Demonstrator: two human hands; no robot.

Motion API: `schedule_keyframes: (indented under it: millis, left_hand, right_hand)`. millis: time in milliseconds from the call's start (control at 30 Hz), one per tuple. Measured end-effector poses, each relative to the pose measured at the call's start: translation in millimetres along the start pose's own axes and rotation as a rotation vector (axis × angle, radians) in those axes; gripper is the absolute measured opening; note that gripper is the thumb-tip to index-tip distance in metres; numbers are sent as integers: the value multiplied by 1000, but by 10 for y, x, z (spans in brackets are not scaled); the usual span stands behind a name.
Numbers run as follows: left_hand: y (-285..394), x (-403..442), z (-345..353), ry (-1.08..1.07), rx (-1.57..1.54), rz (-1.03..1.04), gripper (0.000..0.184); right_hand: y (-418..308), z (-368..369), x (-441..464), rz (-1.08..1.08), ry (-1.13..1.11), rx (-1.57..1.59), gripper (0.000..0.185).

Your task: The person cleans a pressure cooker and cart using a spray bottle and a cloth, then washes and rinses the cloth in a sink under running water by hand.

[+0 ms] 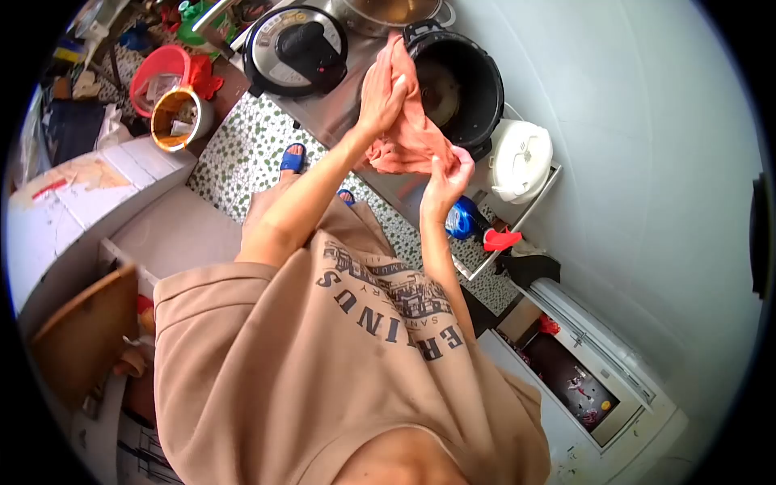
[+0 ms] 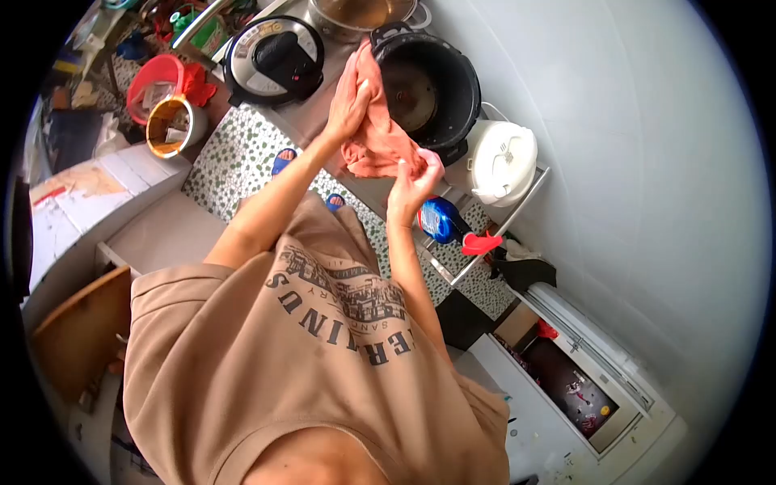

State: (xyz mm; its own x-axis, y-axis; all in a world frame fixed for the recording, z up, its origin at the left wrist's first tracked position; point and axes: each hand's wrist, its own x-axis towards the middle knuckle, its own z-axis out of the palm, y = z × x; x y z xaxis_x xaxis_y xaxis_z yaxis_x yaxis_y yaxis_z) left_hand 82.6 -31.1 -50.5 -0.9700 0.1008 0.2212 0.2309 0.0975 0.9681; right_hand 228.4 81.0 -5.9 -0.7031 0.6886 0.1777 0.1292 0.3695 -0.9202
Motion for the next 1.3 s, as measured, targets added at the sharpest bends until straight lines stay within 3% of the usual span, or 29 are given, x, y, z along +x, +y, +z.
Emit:
schedule_keyframes:
  millis: [100, 200, 300, 367, 400, 433, 500, 533, 567, 633, 667, 700, 767, 800, 833, 933, 967, 1033, 1100, 1167, 1233, 1300]
  left_hand:
    - [-319, -226, 22, -54, -68, -80, 59]
    - [-924, -346, -80, -220, -283, -402, 55]
    - [-962, 51, -58, -278, -314, -71, 57]
    - [-627, 506, -50, -354, -287, -107, 53]
    - [-940, 490, 139, -389, -218, -202, 51]
    - [-972, 569, 313, -283, -177, -310, 51]
    - [-1116, 455, 275, -258, -470, -187, 53]
    - [-1130, 356, 285, -210, -482, -379, 55]
    - [-1170, 338, 294, -216, -486, -383, 55]
    - [-1128, 327, 226, -265, -549, -714, 57]
    - [-999, 422, 137, -323, -432, -1060, 57]
    - [-1035, 363, 219, -328, -432, -1044, 57]
    - [-1113, 124, 403, -275, -670, -680, 55]
    - [-831, 53, 367, -289, -661, -684, 55]
    - [-401, 31, 333, -227, -422, -442, 51]
    - [51, -20, 151, -215, 137, 229, 44]
    - [233, 63, 92, -228, 253, 244, 44]
    - [193, 38, 9, -254, 314, 372, 47]
    - [102, -121, -25, -288, 294, 410, 49]
    - [84, -314, -206, -373, 387, 590, 55]
    - [45, -545, -369, -651, 291, 590, 59]
    - [72, -643, -433, -940, 39, 592, 56]
  right_hand:
    - [53, 40, 12, 146, 49, -6, 24]
    - [-39, 11, -1, 183, 33, -16, 25]
    - [-2, 18, 53, 260, -7, 81, 28]
    - [-70, -3, 66, 366, -7, 192, 24]
    - [-133, 2, 100, 425, -6, 220, 24]
    - [-213, -20, 118, 487, -8, 243, 24]
    - [-250, -39, 190, 578, -31, 238, 26]
    - [-241, -46, 203, 565, -45, 212, 26]
    - [-223, -51, 205, 553, -59, 189, 27]
    - [-226, -80, 224, 550, -80, 138, 27]
    - [-314, -58, 221, 554, -72, 196, 27]
    - [-291, -66, 223, 541, -67, 204, 27]
    - [-167, -64, 223, 522, -52, 206, 26]
    - [-151, -54, 222, 510, -56, 236, 26]
    - [-148, -65, 222, 510, -67, 250, 26]
    - [-176, -69, 203, 493, -77, 218, 26]
    - [-185, -48, 164, 371, -70, 291, 25]
    - [-46, -102, 9, 336, -14, 137, 26]
    - [-31, -102, -214, 355, 66, 78, 27]
    - [111, -145, -424, 383, 103, 18, 27]
    - [-125, -159, -516, 862, 328, 324, 27]
    - [114, -285, -622, 712, 353, 605, 25]
